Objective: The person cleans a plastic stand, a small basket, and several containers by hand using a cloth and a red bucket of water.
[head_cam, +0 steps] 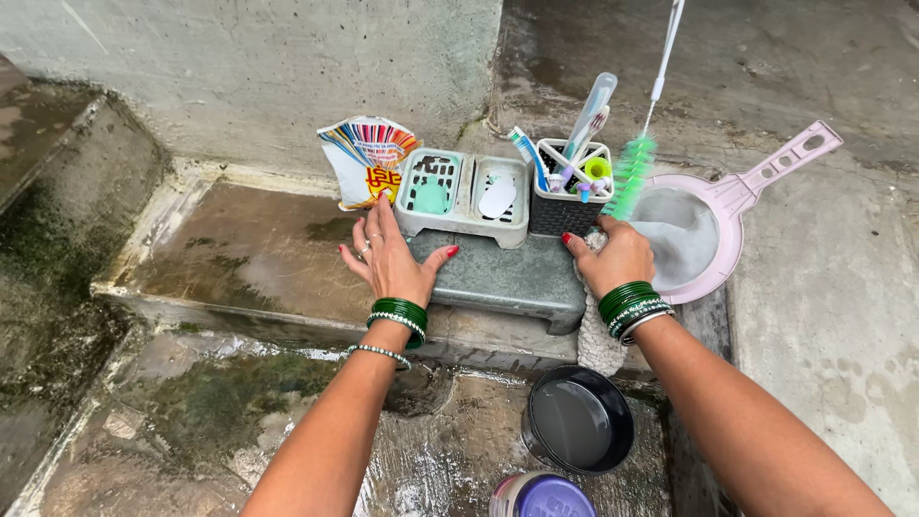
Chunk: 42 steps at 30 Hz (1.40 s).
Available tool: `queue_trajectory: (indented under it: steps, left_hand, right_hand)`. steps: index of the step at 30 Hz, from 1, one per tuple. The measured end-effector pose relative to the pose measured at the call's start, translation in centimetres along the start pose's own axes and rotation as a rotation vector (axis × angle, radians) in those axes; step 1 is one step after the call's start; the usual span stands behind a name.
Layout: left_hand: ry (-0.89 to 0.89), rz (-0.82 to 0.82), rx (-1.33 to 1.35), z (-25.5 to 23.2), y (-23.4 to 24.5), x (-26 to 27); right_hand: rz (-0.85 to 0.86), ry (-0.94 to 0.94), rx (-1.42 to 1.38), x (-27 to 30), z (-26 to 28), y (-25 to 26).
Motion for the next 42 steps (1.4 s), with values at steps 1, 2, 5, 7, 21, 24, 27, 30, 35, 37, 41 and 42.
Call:
queue_trajectory:
  steps: [1, 2, 5, 7, 21, 24, 27, 30, 35, 37, 41, 42]
  left_hand:
    - [0.016, 0.021, -0.009, -0.2, 0.0, 0.2]
    - [0.036, 0.043, -0.020, -0.3, 0.0, 0.4]
    - [0.093, 0.081, -0.007, -0.3, -0.1, 0.7]
    - [0.092, 0.073, 0.024, -0.3, 0.2, 0.8]
    - [0.012, 0.294, 0.011, 2.9, 1.7, 3.6]
    - [-0.037, 0.238, 0.034, 3.2, 2.1, 3.3]
    - [-0.034, 0.240, 0.031, 3.7, 2.0, 2.9]
    - [-0.034, 0.224, 0.077, 4.2, 1.3, 3.0]
    - [-0.115, 0.146, -0.044, 5.4, 0.0, 3.5]
    - [-0.117, 0.156, -0.072, 5.6, 0.1, 3.5]
    - [-0.091, 0.236, -0.147, 4.3, 1.2, 3.2]
    - [-0.090, 0.235, -0.145, 3.9, 1.7, 3.2]
  right_hand:
    - [-0.003, -0.001, -0.003, 0.0, 0.1, 0.2]
    - [0.002, 0.004, -0.015, 0.0, 0.2, 0.4]
    - [-0.003, 0.000, -0.055, 0.6, 0.2, 0.9]
    - [-0.031, -0.001, -0.090, 0.5, 0.2, 1.7]
    - [0.289, 0.892, 0.003, 8.9, 2.5, 1.6]
    - [0.464, 0.857, -0.007, 8.1, 2.1, -0.1]
    - [0.599, 0.893, -0.085, 8.7, 3.6, -2.0]
    - [0.611, 1.072, -0.132, 10.5, 7.1, -3.6]
    - [0.670, 1.065, -0.175, 12.2, 13.0, -7.0]
    - [0.695, 1.106, -0.236, 12.7, 13.9, -6.9]
    - [0.692, 1.076, -0.188, 11.9, 11.9, -5.8]
    - [0.667, 1.050, -0.169, 11.2, 10.7, -5.4]
Point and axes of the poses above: each hand's wrist, its own x-axis away from the middle knuckle, its own y-axis out of the back of the hand, z = x × y, the point moved 6 cm from there along -x, towards the middle knuckle, and after that the axes turned 14 degrees about -y, right-handed, at the moved point
